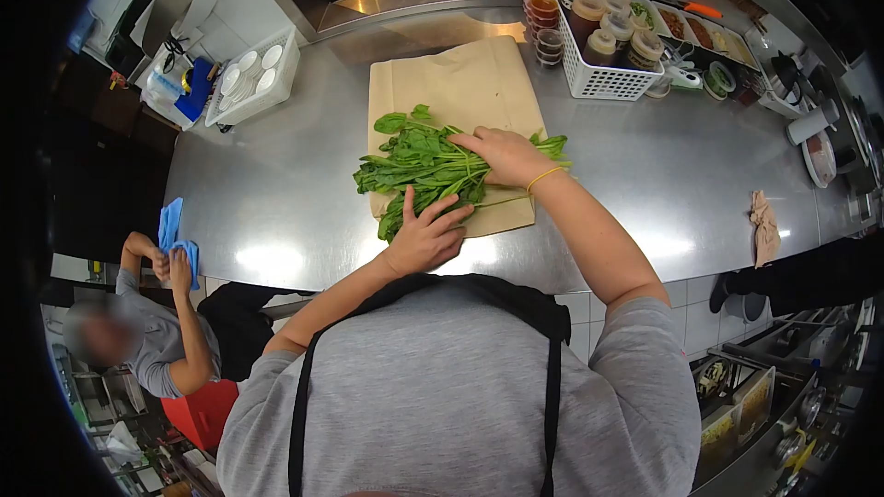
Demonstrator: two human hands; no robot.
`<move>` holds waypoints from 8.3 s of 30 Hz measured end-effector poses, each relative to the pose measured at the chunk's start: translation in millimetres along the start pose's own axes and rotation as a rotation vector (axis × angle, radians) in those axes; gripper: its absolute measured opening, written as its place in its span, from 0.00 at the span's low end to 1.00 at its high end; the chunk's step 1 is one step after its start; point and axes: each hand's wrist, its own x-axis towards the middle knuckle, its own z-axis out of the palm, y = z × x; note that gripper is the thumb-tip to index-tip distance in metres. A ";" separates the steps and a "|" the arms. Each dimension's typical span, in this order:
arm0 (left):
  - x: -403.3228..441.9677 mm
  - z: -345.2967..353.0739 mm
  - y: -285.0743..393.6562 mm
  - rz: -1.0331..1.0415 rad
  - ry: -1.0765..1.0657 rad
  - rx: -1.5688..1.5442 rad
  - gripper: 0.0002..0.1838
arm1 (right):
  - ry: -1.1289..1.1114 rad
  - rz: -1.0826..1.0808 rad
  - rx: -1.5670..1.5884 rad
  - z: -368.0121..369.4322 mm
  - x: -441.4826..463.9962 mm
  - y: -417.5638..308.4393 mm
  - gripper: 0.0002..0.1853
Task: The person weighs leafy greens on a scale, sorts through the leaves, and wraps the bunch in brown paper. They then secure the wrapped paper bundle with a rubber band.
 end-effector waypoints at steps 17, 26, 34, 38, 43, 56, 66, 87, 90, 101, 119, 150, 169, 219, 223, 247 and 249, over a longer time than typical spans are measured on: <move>52.0 -36.1 -43.2 -0.178 -0.248 -0.117 0.10 | 0.082 0.055 0.075 -27.3 -2.8 22.7 0.53; 100.8 -48.1 -113.0 -0.355 -0.494 -0.621 0.08 | 0.297 0.018 -0.097 -10.8 -20.2 -4.4 0.20; 88.2 -43.8 -58.1 -0.114 -0.160 0.157 0.26 | 0.248 0.045 0.147 -11.5 19.3 34.5 0.16; 67.9 -21.2 -65.6 -0.169 -0.275 0.220 0.42 | 0.073 0.101 -0.080 -32.8 29.5 17.7 0.19; 60.8 -10.1 -69.8 -0.157 -0.188 0.286 0.36 | 0.116 0.135 0.350 -12.1 77.0 47.6 0.21; 53.4 -2.2 -80.3 -0.022 -0.024 0.198 0.30 | -0.367 0.184 0.461 -2.6 117.5 24.2 0.27; 90.6 -12.1 -128.5 -0.219 -0.259 -0.373 0.28 | 0.324 0.045 0.057 -25.4 46.0 7.9 0.32; 85.8 20.1 -113.1 -0.449 -0.106 0.274 0.45 | 0.218 0.085 -0.040 7.3 68.2 49.1 0.26; 98.4 9.7 -130.8 -0.548 -0.326 0.064 0.45 | 0.140 0.111 0.000 3.3 77.7 58.1 0.27; 129.2 21.8 -202.7 -0.485 -0.716 -0.406 0.44 | 0.527 -0.011 -0.270 26.2 67.4 44.4 0.34; 102.0 41.8 -156.3 -0.415 -0.070 0.312 0.40 | 0.092 0.138 -0.085 -8.2 122.5 74.7 0.33; 89.4 -12.9 -176.4 -0.412 -0.120 0.296 0.48 | 0.259 0.168 -0.121 0.3 112.9 68.7 0.28; 108.1 -0.7 -206.9 -0.592 -0.566 0.320 0.47 | 0.077 0.167 -0.082 -18.4 127.0 75.9 0.29; 95.3 9.0 -318.3 -1.175 -0.813 -0.440 0.43 | 0.062 -0.021 -0.108 -8.7 127.9 52.0 0.33; 83.6 28.2 -328.6 -1.156 -0.712 -0.465 0.43 | 0.076 -0.119 -0.180 -6.2 131.2 52.9 0.32; 73.5 5.3 -197.6 -0.882 -0.295 0.024 0.45 | -0.218 -0.031 -0.084 -30.5 181.0 71.4 0.39; 75.3 7.0 -208.4 -0.935 -0.327 -0.036 0.45 | -0.389 0.010 0.012 -38.1 191.4 71.2 0.37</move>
